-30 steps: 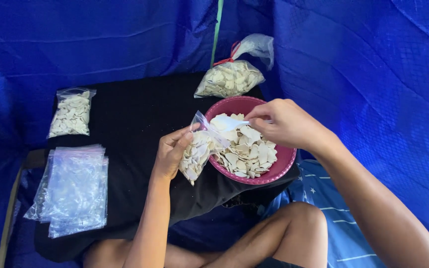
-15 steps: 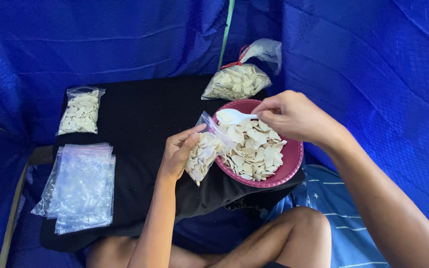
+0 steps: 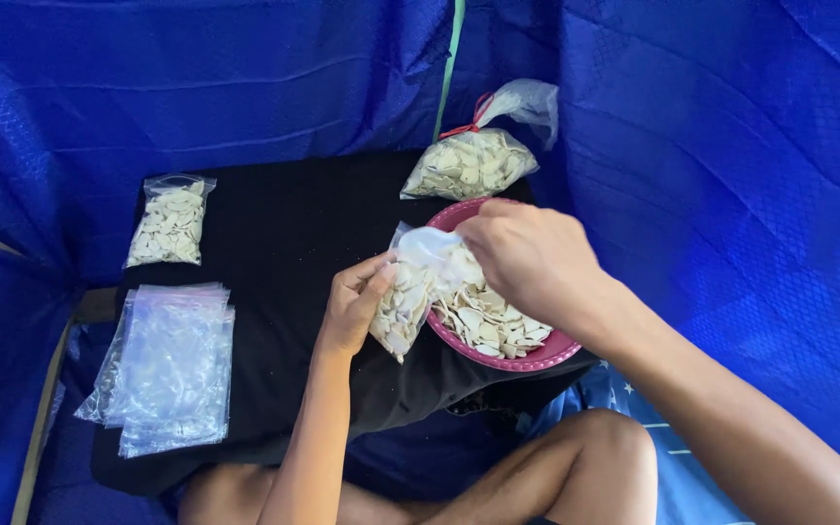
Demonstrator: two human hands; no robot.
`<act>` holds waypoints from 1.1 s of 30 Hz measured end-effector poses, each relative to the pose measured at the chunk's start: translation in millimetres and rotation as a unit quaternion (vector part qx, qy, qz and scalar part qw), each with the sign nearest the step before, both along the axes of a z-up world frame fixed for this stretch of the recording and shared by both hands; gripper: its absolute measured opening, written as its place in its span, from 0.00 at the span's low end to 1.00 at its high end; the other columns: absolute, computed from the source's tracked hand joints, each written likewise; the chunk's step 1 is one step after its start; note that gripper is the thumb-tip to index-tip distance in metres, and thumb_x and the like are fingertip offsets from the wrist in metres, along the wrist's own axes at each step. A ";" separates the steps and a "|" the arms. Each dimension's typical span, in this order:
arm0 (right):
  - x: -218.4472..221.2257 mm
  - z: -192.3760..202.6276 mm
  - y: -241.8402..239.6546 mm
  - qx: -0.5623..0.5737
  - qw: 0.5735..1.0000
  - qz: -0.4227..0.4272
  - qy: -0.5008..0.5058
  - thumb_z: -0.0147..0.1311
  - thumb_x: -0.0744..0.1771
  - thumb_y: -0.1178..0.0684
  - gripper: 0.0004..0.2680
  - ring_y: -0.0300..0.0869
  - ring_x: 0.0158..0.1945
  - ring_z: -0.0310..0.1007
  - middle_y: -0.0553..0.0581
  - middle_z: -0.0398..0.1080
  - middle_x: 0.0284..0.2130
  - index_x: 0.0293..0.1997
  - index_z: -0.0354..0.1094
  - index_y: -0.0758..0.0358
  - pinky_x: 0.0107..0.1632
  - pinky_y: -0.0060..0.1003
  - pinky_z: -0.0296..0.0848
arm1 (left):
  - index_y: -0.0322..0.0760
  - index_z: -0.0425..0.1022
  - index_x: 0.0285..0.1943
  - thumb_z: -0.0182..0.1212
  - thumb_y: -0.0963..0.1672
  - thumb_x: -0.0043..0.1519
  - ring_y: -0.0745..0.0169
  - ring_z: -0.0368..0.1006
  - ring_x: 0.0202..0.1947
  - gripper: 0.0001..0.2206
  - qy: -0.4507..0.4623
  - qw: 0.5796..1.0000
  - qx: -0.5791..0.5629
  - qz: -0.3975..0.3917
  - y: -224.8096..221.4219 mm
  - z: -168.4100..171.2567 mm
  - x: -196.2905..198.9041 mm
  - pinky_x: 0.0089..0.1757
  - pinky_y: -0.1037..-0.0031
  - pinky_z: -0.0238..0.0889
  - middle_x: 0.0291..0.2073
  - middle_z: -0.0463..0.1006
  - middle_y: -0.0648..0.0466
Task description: Scooping chips from a bowl into a small plastic bag using a spoon.
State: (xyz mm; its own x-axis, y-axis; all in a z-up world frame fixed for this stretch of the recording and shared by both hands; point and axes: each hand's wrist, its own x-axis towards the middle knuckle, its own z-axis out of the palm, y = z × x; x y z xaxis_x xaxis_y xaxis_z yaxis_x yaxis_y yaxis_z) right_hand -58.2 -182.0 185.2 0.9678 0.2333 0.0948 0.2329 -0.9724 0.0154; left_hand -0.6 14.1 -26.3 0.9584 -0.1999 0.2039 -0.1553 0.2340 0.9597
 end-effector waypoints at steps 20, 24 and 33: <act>-16.6 -11.9 -63.2 0.153 0.960 -0.150 0.181 0.49 0.65 0.52 0.11 0.66 0.51 0.77 0.64 0.80 0.40 0.44 0.80 0.56 0.54 0.59 0.74 | 0.35 0.81 0.57 0.59 0.47 0.64 0.69 0.74 0.38 0.16 0.008 0.999 -0.043 0.027 -7.3 27.8 -11.2 0.44 0.72 0.73 0.33 0.83 0.47; -20.3 -2.9 -78.4 0.098 0.969 -0.188 0.128 0.48 0.66 0.49 0.11 0.65 0.51 0.76 0.64 0.80 0.41 0.47 0.79 0.51 0.53 0.59 0.74 | 0.36 0.81 0.56 0.59 0.47 0.64 0.70 0.74 0.37 0.16 0.013 0.998 -0.052 0.027 -8.9 28.3 -11.5 0.43 0.73 0.73 0.32 0.83 0.48; -9.2 -36.2 -79.9 0.011 0.974 -0.180 0.135 0.49 0.65 0.48 0.10 0.60 0.48 0.79 0.57 0.80 0.39 0.44 0.80 0.41 0.51 0.55 0.77 | 0.36 0.82 0.55 0.59 0.46 0.64 0.70 0.75 0.36 0.15 0.007 0.999 -0.042 0.026 -9.8 30.8 -13.5 0.42 0.73 0.74 0.30 0.82 0.48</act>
State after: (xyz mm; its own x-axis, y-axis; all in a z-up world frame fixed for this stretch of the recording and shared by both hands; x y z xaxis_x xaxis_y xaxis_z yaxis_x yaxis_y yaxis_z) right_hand -67.4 -261.9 149.0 0.9768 -0.1260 -0.1729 -0.1314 -0.9911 -0.0204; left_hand -14.1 4.4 4.6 0.9699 -0.1322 0.2046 -0.1563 0.3066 0.9389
